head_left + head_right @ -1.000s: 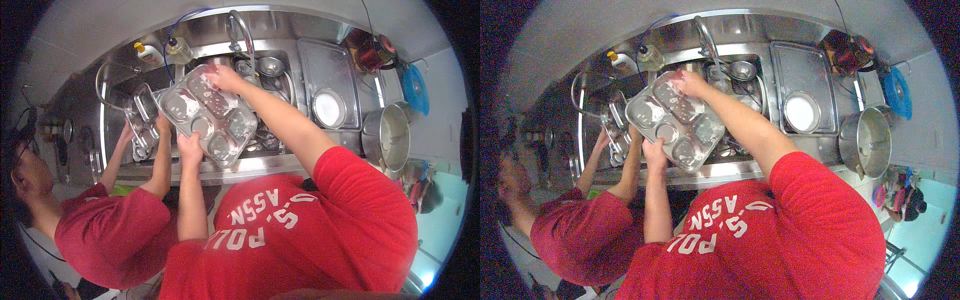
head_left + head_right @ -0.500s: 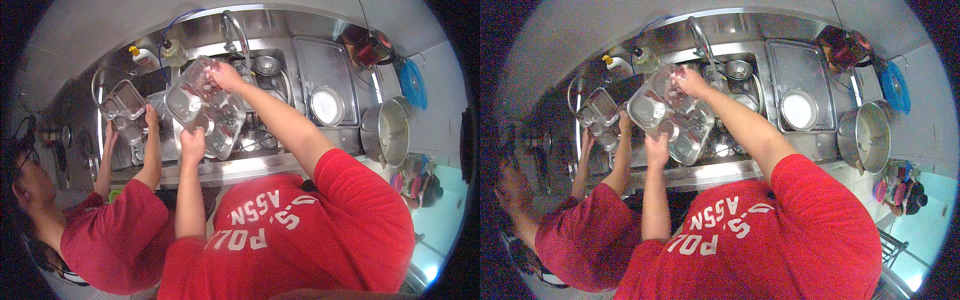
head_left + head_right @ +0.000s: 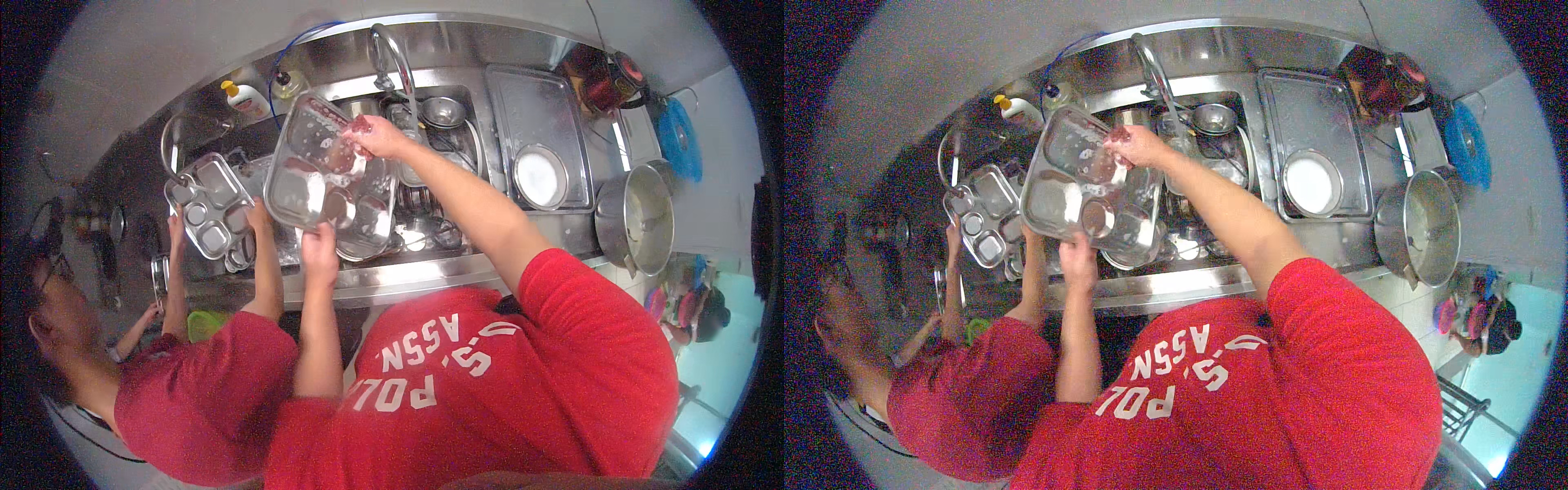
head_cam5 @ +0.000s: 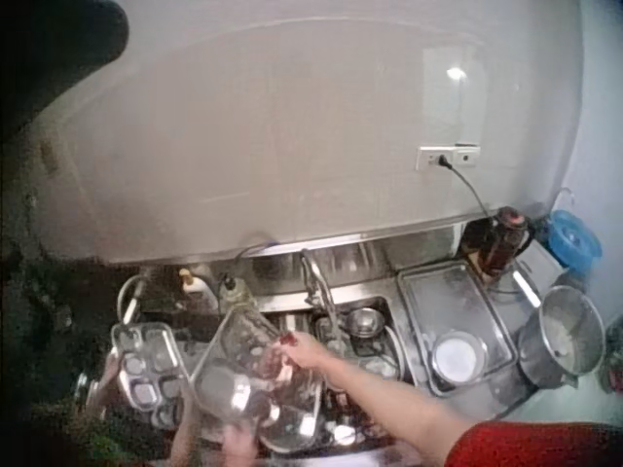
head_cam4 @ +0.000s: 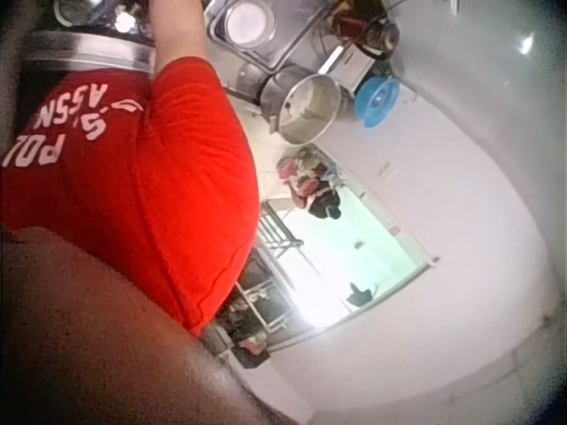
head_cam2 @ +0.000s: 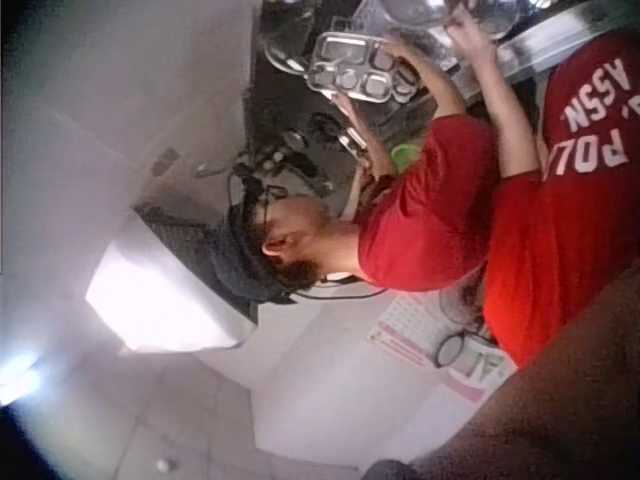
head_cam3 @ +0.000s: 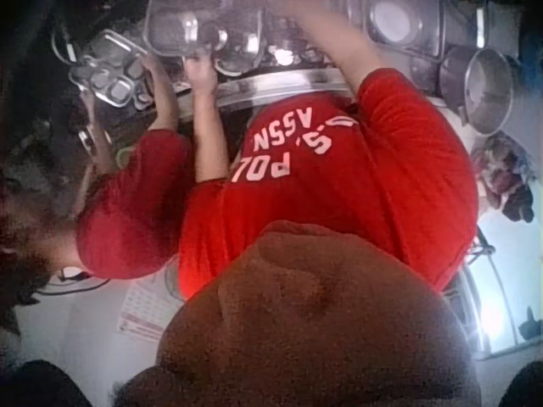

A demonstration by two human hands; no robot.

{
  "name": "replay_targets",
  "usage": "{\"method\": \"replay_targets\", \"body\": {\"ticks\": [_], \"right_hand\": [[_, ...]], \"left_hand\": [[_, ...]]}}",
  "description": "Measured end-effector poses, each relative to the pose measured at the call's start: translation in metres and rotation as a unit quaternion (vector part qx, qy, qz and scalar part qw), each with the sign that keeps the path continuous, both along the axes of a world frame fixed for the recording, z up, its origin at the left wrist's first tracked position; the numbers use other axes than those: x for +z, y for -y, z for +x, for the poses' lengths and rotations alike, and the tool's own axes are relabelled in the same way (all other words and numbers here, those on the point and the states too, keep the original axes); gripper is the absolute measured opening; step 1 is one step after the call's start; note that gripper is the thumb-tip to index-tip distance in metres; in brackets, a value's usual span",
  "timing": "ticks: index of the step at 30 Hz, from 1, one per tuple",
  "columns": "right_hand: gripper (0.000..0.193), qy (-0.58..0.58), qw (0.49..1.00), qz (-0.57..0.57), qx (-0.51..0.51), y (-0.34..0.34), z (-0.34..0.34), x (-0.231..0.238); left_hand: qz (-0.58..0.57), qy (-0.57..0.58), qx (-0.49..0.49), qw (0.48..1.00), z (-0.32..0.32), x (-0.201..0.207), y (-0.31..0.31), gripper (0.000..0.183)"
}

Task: The person washes metal trays and bowls in a sink by hand, using a pink sponge and soap to scrub them one at a time before stacking them.

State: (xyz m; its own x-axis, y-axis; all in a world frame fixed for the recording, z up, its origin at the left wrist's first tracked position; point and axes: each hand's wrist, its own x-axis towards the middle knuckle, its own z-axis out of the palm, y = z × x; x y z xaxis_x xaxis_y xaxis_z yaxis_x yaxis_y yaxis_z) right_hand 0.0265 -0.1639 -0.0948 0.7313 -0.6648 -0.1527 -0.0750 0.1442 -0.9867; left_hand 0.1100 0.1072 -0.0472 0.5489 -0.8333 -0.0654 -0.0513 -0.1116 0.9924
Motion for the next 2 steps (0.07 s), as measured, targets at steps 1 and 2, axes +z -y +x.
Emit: {"method": "replay_targets", "body": {"ticks": [1, 2], "right_hand": [[0.021, -0.013, 0.997, -0.039, 0.059, 0.0090, -0.0015, 0.0018], [0.021, -0.027, 0.989, -0.077, 0.121, 0.0164, -0.0031, 0.0032]], "left_hand": [[-0.119, -0.198, -0.032, 0.972, 0.0026, 0.0036, -0.0034, 0.058], [-0.230, -0.387, -0.060, 0.891, 0.0030, 0.0089, -0.0063, 0.076]]}}
